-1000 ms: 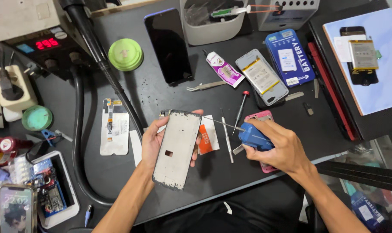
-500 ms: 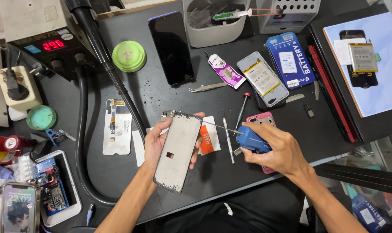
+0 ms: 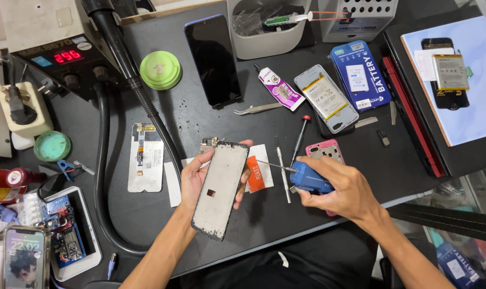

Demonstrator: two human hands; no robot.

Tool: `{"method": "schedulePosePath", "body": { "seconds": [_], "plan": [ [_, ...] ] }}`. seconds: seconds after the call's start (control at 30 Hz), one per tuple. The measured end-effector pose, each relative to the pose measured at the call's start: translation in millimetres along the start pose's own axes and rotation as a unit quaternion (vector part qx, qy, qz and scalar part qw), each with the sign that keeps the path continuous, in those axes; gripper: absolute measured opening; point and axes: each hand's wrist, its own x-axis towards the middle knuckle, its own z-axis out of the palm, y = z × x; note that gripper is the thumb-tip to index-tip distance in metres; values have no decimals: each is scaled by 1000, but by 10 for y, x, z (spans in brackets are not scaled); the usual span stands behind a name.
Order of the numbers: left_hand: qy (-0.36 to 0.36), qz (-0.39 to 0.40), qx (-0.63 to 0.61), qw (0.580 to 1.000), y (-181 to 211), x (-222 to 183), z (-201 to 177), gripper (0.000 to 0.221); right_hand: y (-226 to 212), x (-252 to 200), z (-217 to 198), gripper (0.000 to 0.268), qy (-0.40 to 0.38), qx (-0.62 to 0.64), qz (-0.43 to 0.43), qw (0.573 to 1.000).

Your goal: The person uses a blue electric screwdriver and a metal prying tool to remove screws and pry open the back cover of a smartphone. The person works on the phone's edges and corners to separate the casing, handling the device and tools throughout the process.

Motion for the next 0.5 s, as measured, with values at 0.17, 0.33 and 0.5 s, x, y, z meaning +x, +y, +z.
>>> {"method": "schedulePosePath", "body": {
  "seconds": [0.17,0.33,0.5],
  "plan": [
    [2,5,3,1000,-11,0,-16,72,-3,3,15,55,-11,6,16,1000],
    [0,-1,-7,1000,-2,-1,-33,72,-18,-2,21,55,-3,-1,2,1000],
    [-9,3,-8,1000,-7,-12,-49,72,-20,-8,23,54,-3,2,-10,1000]
  ]
}}
